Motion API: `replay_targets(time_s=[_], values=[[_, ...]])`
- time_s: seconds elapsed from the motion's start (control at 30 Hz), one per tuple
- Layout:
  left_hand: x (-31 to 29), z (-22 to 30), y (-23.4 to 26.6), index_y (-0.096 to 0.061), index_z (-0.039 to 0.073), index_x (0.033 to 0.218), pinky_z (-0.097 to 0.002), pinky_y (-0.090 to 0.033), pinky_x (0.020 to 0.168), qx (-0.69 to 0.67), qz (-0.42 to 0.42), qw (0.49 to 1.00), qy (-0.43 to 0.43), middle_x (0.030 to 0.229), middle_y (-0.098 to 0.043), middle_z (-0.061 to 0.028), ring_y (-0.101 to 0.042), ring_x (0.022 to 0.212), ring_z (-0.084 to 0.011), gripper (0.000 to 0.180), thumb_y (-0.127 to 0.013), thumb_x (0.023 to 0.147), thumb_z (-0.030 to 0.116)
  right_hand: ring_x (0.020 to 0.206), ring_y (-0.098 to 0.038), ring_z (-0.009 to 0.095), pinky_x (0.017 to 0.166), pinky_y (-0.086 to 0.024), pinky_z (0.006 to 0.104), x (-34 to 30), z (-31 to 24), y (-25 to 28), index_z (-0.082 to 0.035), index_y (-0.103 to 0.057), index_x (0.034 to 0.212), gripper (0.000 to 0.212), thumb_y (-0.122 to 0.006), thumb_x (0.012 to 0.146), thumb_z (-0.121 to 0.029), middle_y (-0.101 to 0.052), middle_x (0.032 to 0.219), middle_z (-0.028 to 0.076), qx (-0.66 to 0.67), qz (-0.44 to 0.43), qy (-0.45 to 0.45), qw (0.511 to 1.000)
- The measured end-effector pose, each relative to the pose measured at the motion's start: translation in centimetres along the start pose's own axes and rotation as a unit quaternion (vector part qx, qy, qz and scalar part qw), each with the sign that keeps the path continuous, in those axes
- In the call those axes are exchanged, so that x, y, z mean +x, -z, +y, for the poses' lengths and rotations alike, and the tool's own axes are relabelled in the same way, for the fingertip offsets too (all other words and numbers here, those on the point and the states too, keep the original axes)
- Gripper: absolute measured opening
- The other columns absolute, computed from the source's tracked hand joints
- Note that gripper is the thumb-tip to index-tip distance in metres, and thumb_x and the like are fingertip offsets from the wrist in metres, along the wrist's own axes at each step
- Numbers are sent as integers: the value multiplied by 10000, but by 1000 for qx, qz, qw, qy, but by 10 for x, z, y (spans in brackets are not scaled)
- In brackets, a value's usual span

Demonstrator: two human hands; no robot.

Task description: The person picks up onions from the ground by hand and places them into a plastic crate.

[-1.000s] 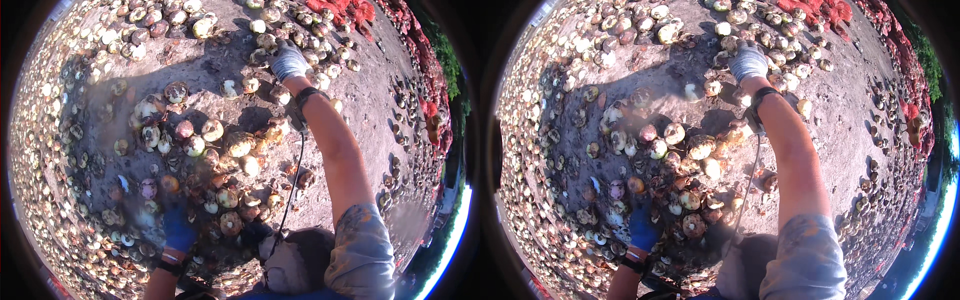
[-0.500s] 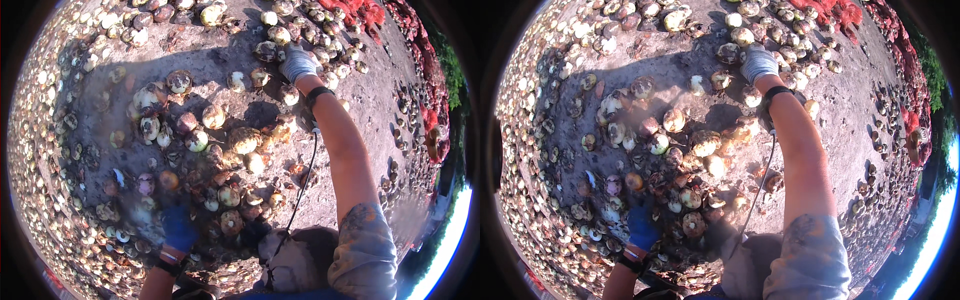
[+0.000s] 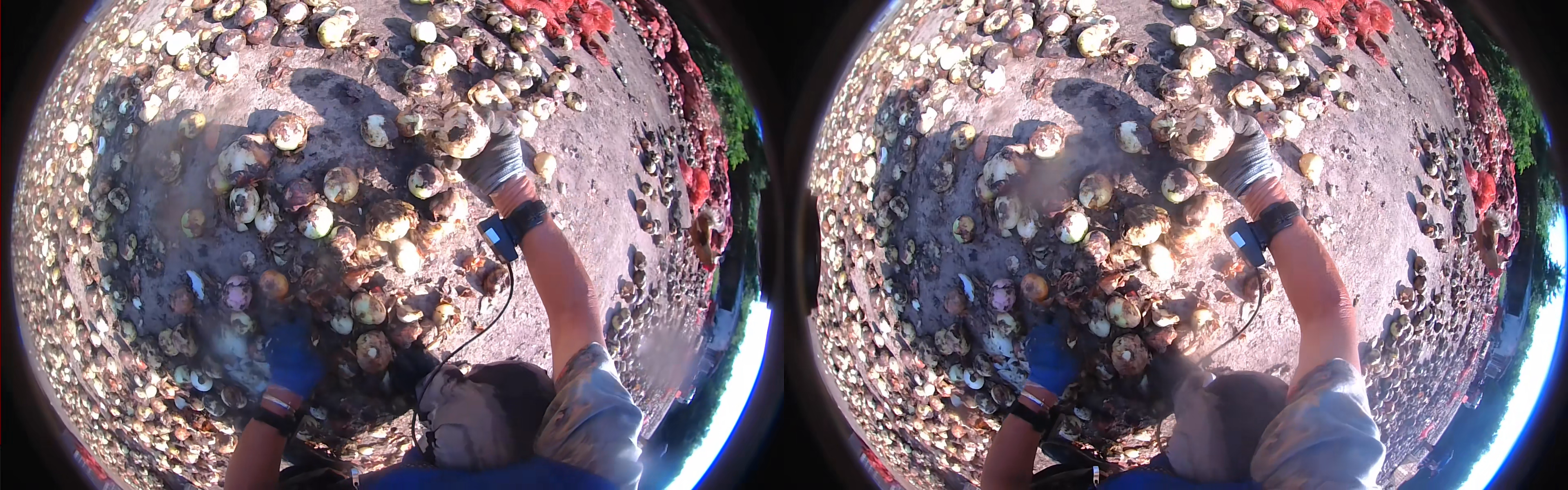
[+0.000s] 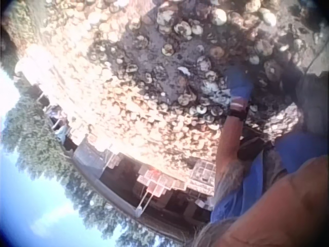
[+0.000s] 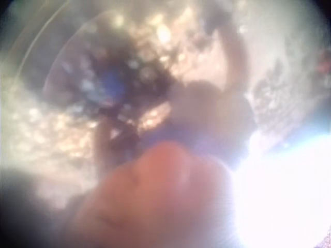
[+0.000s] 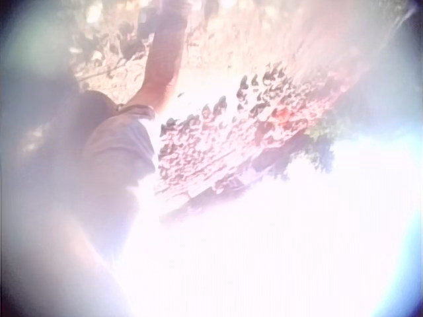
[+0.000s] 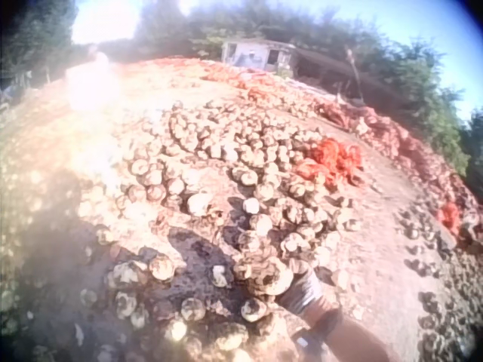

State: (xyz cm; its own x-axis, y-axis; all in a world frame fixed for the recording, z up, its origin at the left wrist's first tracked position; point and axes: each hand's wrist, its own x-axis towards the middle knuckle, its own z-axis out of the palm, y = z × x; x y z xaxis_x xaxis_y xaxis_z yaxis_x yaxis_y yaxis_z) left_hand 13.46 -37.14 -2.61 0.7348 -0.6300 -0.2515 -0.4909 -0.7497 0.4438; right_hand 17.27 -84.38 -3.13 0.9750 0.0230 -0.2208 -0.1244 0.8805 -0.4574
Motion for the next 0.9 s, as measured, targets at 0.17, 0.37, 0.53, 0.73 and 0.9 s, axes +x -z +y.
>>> replay_targets(time_s=[0.17,0.37,0.53,0.73,0.9], values=[[0,5,2,-573,46,1293,-494,-534,778,19,-3,1000,0,1100,-636,-269,-641,943,-428,596,-758,755,222,1148,-610,368,1008,-478,530,-25,32,-42,-41,-603,1257,543,-564,951,-488,-640,1258,198,113,-15,-18,993],[2,11,2,-596,68,1228,-496,-531,774,18,-65,997,31,1084,-645,-230,-637,948,-426,529,-768,765,258,1011,-671,340,688,-605,495,-29,66,-79,-75,-566,1328,650,-685,886,-537,-636,1242,205,-21,188,8,982],[2,17,12,-583,93,1302,-487,-521,766,1,-5,999,-41,1061,-650,-213,-637,943,-402,598,-745,785,347,1041,-658,191,907,-547,325,-44,94,-77,-50,-610,1315,567,-760,880,-383,-680,1186,116,-457,191,34,868],[-5,8,2,-624,73,1196,-491,-525,851,0,-7,1000,23,1136,-619,-214,-621,1035,-420,470,-768,790,261,943,-705,266,854,-541,344,-73,32,-55,-24,-642,1265,448,-726,869,-216,-717,1124,167,-663,411,106,616],[1,13,1,-582,81,1325,-495,-519,852,-3,8,1000,-27,1195,-595,-236,-614,1051,-417,656,-788,764,351,1105,-664,339,960,-502,389,-122,-41,54,-79,-630,1294,572,-772,807,-344,-693,1204,188,-648,640,96,402]])
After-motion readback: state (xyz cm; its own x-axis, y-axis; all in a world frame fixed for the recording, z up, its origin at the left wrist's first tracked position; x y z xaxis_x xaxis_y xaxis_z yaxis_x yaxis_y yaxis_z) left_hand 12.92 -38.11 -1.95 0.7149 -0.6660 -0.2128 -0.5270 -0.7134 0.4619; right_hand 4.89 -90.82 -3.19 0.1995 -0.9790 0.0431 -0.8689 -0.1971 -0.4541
